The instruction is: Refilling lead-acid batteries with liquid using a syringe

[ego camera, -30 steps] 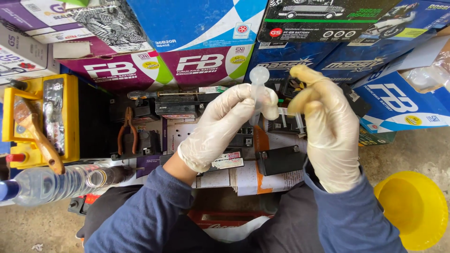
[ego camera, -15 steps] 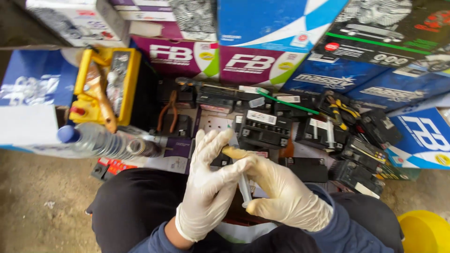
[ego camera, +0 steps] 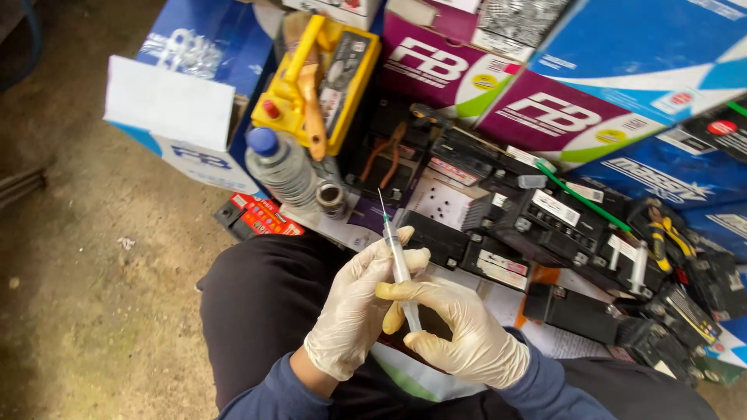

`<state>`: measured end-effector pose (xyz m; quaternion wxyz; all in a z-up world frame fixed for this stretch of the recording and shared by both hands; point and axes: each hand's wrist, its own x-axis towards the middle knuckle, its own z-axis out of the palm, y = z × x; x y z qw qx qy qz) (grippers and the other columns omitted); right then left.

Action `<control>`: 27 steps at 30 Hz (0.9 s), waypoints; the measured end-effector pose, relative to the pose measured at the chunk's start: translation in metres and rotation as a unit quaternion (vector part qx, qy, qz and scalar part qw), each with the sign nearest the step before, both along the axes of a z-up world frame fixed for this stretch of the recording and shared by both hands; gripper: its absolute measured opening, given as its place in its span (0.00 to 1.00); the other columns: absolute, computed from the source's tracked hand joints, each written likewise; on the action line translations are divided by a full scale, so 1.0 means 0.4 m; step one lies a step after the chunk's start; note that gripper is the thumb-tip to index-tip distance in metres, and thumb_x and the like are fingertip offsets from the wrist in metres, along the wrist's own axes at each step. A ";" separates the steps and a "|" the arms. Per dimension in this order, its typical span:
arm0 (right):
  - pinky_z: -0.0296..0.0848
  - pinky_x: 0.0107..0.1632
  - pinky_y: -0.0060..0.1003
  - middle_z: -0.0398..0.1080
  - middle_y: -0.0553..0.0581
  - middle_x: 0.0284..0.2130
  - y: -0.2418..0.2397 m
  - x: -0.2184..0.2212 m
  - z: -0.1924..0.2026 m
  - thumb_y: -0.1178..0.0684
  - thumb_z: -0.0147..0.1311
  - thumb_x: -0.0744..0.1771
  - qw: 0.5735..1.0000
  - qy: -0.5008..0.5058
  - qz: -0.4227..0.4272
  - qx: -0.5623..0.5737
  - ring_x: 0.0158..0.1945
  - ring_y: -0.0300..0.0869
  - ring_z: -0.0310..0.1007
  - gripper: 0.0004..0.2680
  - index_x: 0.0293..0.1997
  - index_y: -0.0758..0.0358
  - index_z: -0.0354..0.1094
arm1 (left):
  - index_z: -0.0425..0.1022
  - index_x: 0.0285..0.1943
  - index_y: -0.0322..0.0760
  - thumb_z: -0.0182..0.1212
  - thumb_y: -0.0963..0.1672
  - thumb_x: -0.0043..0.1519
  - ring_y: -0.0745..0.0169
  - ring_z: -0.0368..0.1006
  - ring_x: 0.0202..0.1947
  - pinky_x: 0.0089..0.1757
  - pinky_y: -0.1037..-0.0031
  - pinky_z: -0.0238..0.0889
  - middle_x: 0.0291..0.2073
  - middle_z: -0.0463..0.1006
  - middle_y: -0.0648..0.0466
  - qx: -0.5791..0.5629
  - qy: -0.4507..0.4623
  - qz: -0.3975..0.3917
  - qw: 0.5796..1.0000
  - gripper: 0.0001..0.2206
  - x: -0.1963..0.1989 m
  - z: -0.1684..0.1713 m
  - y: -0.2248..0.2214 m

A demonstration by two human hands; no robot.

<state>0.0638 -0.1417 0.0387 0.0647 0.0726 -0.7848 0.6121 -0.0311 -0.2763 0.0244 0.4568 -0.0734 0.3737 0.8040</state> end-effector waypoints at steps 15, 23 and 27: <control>0.66 0.45 0.31 0.71 0.59 0.27 -0.086 -0.083 -0.103 0.39 0.57 0.66 0.959 -0.123 -0.087 -0.239 0.32 0.41 0.70 0.21 0.51 0.73 0.75 | 0.69 0.67 0.31 0.58 0.46 0.65 0.57 0.77 0.37 0.40 0.74 0.71 0.45 0.82 0.39 0.066 -0.098 0.138 0.983 0.22 -0.028 -0.127 -0.027; 0.69 0.44 0.29 0.72 0.58 0.25 -0.107 -0.106 -0.153 0.45 0.55 0.68 0.958 -0.094 -0.155 -0.223 0.28 0.38 0.70 0.15 0.48 0.69 0.76 | 0.68 0.66 0.28 0.59 0.46 0.64 0.52 0.78 0.45 0.49 0.67 0.73 0.45 0.81 0.36 0.081 -0.124 0.176 0.973 0.23 -0.045 -0.152 -0.013; 0.72 0.44 0.30 0.76 0.58 0.34 -0.117 -0.114 -0.182 0.48 0.56 0.68 0.952 -0.074 -0.158 -0.252 0.29 0.39 0.69 0.12 0.48 0.70 0.73 | 0.69 0.65 0.30 0.58 0.47 0.64 0.54 0.78 0.45 0.51 0.69 0.71 0.42 0.82 0.40 0.044 -0.143 0.174 0.973 0.22 -0.063 -0.124 -0.008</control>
